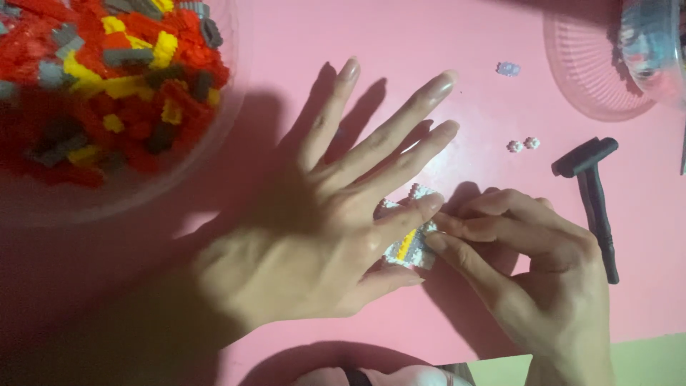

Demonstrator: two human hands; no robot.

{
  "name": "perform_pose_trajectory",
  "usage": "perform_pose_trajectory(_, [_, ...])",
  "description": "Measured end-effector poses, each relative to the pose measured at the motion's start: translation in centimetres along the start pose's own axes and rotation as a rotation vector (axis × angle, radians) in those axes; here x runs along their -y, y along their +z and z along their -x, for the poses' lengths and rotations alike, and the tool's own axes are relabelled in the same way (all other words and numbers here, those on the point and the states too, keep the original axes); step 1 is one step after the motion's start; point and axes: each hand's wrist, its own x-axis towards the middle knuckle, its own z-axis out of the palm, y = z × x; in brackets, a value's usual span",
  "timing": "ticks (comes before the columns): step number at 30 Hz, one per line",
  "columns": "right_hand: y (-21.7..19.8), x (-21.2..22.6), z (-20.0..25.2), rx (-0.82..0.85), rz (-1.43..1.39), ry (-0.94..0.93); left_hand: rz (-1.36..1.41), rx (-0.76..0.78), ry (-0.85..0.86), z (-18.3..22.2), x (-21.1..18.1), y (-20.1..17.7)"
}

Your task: Assembling a model using micro building blocks on a pink table.

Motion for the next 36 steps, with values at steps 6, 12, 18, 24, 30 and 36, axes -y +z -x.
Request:
perform_pose_trajectory(6, [0.9, -0.5, 0.7, -0.063, -0.067, -0.023, -0.035, 0.041, -0.021, 0.0, -0.1, 0.0])
perform_pose_trajectory(12, [0.9, -1.0, 1.2, -0.122, -0.032, -0.111, -0.002, -0.017, 0.058, -0.1, -0.1, -0.1])
perform_pose_trajectory(18, [-0.1, -2.3, 2.6, -0.193, 0.18, -0.265, -0.23, -0.086, 0.051, -0.4, 0.3, -0.2])
perform_pose_trajectory(24, [-2.7, -5.1, 3.2, 0.052, 0.235, -0.402, -0.59, 0.042, -0.05, 0.1, -0.1, -0.3])
perform_pose_trajectory(30, [-3.5, -5.2, 2.4, 0.098, 0.173, -0.449, -0.687, 0.007, 0.012, -0.9, -0.6, -1.2])
perform_pose_trajectory(36, [-4.4, -2.2, 0.8, 0.032, 0.211, -0.575, -0.313, 0.034, -0.075, -1.0, 0.1, -0.9])
